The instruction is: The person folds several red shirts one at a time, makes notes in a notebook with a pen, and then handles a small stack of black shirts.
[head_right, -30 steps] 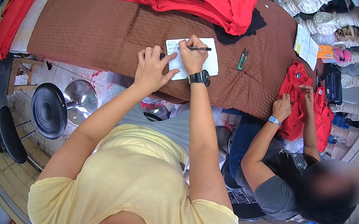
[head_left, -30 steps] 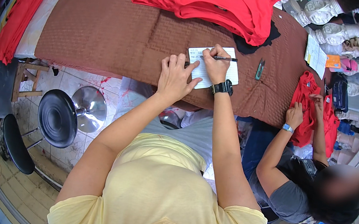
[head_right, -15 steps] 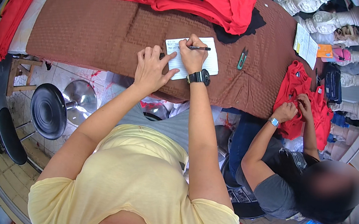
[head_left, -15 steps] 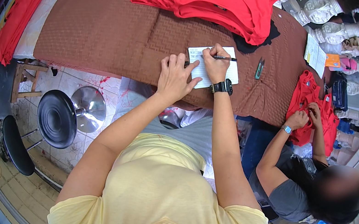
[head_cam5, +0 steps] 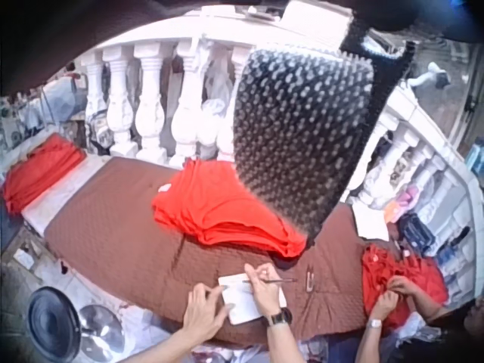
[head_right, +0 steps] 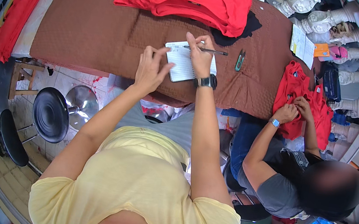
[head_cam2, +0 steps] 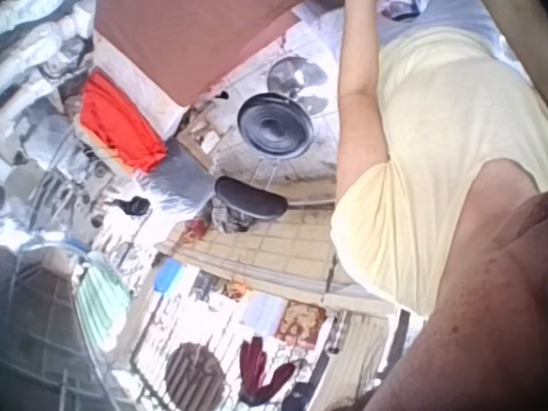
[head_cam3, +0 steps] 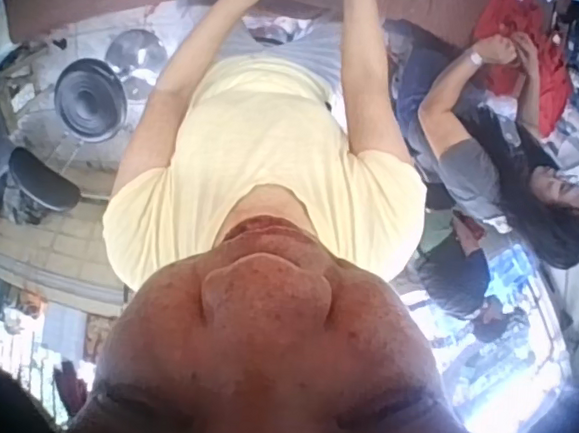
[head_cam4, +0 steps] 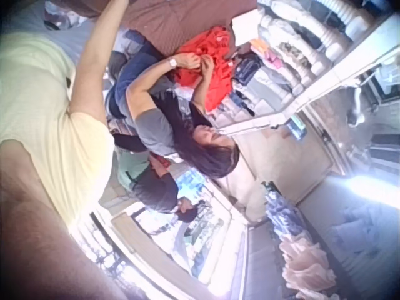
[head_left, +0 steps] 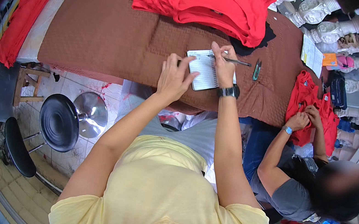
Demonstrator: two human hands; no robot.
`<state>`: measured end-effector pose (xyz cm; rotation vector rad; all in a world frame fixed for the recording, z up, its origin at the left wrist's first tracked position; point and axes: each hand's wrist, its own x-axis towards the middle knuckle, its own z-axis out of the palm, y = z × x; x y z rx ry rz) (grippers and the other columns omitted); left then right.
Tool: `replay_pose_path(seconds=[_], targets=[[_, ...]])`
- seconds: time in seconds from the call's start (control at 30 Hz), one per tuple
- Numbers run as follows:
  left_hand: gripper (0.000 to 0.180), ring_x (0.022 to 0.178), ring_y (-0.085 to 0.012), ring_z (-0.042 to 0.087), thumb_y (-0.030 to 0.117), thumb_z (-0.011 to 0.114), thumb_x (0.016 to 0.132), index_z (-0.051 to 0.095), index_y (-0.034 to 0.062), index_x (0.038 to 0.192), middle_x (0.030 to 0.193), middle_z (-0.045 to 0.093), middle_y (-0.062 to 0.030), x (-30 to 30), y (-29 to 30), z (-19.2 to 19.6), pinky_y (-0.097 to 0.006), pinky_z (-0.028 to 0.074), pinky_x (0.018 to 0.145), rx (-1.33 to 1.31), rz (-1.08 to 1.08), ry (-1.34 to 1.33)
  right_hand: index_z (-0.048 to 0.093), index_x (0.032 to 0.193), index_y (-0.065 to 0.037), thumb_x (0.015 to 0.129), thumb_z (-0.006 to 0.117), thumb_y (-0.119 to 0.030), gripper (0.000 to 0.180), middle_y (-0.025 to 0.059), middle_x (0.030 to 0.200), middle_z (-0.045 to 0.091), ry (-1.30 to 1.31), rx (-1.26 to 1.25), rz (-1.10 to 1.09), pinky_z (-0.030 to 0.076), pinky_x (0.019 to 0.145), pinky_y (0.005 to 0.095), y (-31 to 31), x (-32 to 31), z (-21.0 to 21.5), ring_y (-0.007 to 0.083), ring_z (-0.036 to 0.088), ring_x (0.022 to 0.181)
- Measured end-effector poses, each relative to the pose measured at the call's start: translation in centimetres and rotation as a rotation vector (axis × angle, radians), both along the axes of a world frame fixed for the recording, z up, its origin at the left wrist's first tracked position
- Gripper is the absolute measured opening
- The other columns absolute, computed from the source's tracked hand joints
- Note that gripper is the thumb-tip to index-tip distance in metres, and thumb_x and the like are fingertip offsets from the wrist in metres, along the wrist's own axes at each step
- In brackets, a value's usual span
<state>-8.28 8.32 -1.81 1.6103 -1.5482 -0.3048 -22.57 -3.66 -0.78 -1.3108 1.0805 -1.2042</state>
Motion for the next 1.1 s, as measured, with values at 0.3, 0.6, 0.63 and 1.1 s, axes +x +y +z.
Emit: replay_pose_path(seconds=[0.3,0.6,0.63,1.1], targets=[[0.019,0.083,-0.0199,0.064,0.012,0.063,0.097,0.063,0.0005,0.113,0.096,0.067,-0.0122,3.7,0.1,2.8,-0.033,0.05,0.074,0.074,-0.129,0.521,0.068,0.103,0.005,0.108,0.028,-0.049,0.067,0.0126,0.095,0.073,-0.092,0.082,0.356,0.045,0.068,0.0276,7.4,-1.9,5.8,0.0119,0.056,0.068],[0.021,0.083,-0.0129,0.063,0.0,0.076,0.082,0.075,0.0008,0.104,0.096,0.068,-0.0062,2.4,0.7,4.4,-0.028,0.05,0.073,0.037,-0.23,0.609,0.069,0.1,0.002,0.108,0.027,-0.046,0.064,0.0101,0.081,0.071,-0.012,0.062,0.284,0.043,0.064,0.027,8.4,-2.1,5.7,0.0113,0.056,0.068],[0.021,0.082,-0.0136,0.063,0.0,0.077,0.082,0.075,0.0009,0.103,0.095,0.068,-0.0061,2.4,0.7,3.9,-0.028,0.05,0.074,0.017,-0.268,0.603,0.068,0.099,0.001,0.108,0.027,-0.046,0.064,0.0087,0.079,0.069,-0.014,0.067,0.298,0.043,0.064,0.027,8.4,-2.2,5.4,0.0112,0.056,0.067],[0.068,0.124,-0.0372,0.044,0.033,0.083,0.078,0.056,0.0006,0.132,0.131,0.049,-0.018,1.4,-4.6,0.2,-0.051,0.039,0.1,0.306,-0.035,-0.268,0.072,0.101,-0.004,0.09,0.072,-0.017,0.017,0.0128,0.108,0.068,0.718,-0.546,0.163,0.05,0.087,0.0413,3.3,-7.1,1.2,0.0288,0.063,0.1]])
